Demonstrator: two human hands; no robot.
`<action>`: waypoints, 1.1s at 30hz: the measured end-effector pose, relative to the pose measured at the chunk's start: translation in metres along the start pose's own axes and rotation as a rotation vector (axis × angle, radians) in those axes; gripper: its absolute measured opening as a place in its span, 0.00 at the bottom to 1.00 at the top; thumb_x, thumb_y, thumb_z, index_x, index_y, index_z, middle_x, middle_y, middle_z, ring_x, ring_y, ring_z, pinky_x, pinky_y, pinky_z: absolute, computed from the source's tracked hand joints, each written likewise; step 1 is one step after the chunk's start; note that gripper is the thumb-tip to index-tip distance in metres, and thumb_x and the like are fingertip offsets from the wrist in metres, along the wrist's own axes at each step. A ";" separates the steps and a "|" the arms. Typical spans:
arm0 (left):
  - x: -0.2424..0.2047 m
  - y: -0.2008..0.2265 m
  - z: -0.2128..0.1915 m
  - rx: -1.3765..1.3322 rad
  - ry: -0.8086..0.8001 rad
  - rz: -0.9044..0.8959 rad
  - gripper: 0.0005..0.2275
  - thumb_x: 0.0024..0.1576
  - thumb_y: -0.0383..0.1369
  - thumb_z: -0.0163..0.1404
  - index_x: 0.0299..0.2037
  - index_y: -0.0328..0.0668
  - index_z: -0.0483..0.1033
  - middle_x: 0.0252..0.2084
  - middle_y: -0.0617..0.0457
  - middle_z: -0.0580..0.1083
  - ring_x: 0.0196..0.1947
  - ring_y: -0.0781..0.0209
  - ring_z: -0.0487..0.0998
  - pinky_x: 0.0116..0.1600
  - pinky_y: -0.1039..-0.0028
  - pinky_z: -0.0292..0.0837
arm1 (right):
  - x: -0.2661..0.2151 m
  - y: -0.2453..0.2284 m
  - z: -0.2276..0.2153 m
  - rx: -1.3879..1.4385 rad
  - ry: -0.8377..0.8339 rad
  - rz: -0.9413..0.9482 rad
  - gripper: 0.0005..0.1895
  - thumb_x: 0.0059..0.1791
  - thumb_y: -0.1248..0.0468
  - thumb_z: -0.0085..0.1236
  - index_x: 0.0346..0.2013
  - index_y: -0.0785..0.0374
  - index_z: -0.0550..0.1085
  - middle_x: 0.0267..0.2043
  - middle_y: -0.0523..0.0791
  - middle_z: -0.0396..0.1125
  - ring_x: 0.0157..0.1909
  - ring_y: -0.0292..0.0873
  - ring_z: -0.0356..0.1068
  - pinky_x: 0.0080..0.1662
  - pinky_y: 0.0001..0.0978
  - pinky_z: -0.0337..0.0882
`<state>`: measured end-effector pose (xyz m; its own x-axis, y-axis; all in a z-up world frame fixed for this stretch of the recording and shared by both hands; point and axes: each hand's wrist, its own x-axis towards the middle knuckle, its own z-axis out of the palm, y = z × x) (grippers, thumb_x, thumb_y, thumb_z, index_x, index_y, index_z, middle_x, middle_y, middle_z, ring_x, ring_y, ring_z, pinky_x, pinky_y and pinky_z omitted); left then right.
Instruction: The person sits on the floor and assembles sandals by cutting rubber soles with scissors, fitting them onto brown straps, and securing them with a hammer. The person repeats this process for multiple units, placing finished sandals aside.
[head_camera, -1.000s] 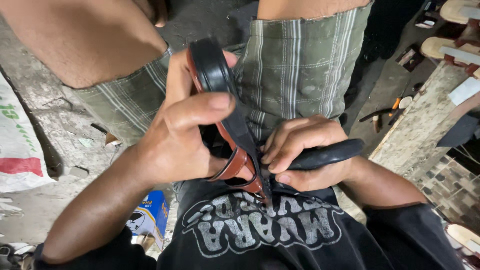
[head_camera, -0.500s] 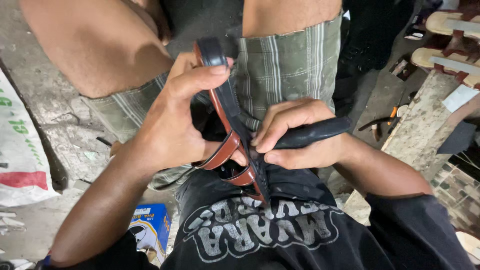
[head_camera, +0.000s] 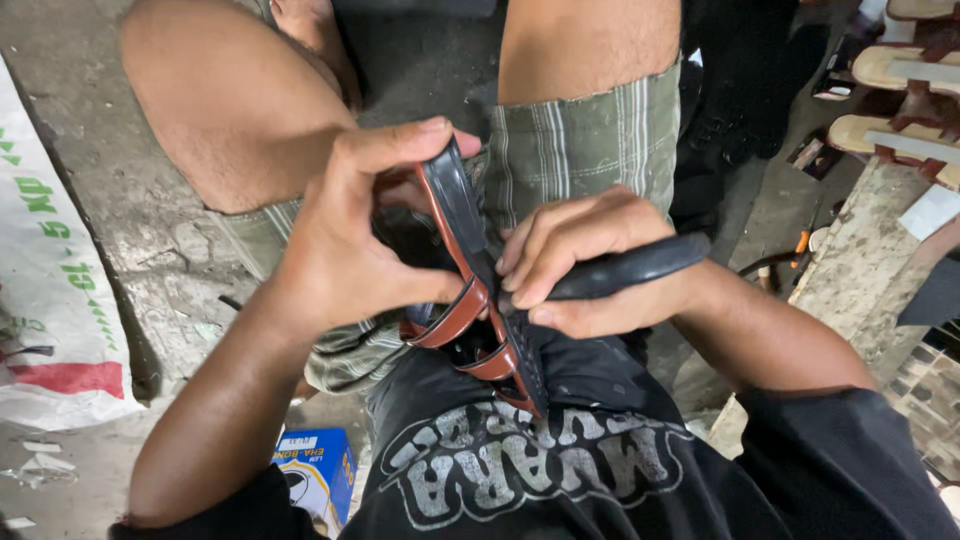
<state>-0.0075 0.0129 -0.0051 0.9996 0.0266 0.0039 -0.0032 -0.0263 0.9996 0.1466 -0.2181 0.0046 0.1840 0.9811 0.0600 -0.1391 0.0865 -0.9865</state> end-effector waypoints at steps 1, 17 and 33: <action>-0.001 0.000 -0.001 -0.044 -0.009 0.003 0.42 0.46 0.26 0.75 0.67 0.46 0.56 0.66 0.42 0.67 0.58 0.59 0.78 0.60 0.70 0.82 | 0.000 0.000 -0.001 0.006 0.009 0.015 0.06 0.46 0.71 0.68 0.37 0.63 0.78 0.40 0.45 0.76 0.48 0.46 0.80 0.56 0.37 0.80; 0.004 -0.006 -0.007 -0.184 -0.042 -0.071 0.38 0.51 0.24 0.72 0.67 0.46 0.57 0.66 0.45 0.66 0.62 0.61 0.75 0.61 0.68 0.80 | 0.017 -0.019 -0.015 -0.091 -0.026 0.156 0.06 0.46 0.68 0.68 0.38 0.62 0.80 0.41 0.45 0.77 0.46 0.40 0.81 0.47 0.28 0.79; 0.003 -0.007 -0.001 -0.162 -0.057 -0.065 0.34 0.54 0.27 0.70 0.66 0.43 0.59 0.67 0.46 0.68 0.63 0.63 0.76 0.62 0.69 0.82 | 0.015 -0.040 -0.009 -0.191 0.064 0.371 0.08 0.44 0.70 0.68 0.38 0.61 0.82 0.34 0.40 0.75 0.34 0.34 0.76 0.36 0.24 0.72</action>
<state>-0.0049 0.0146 -0.0119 0.9978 -0.0333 -0.0576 0.0616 0.1353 0.9889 0.1635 -0.2085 0.0434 0.2160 0.9265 -0.3080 -0.0258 -0.3099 -0.9504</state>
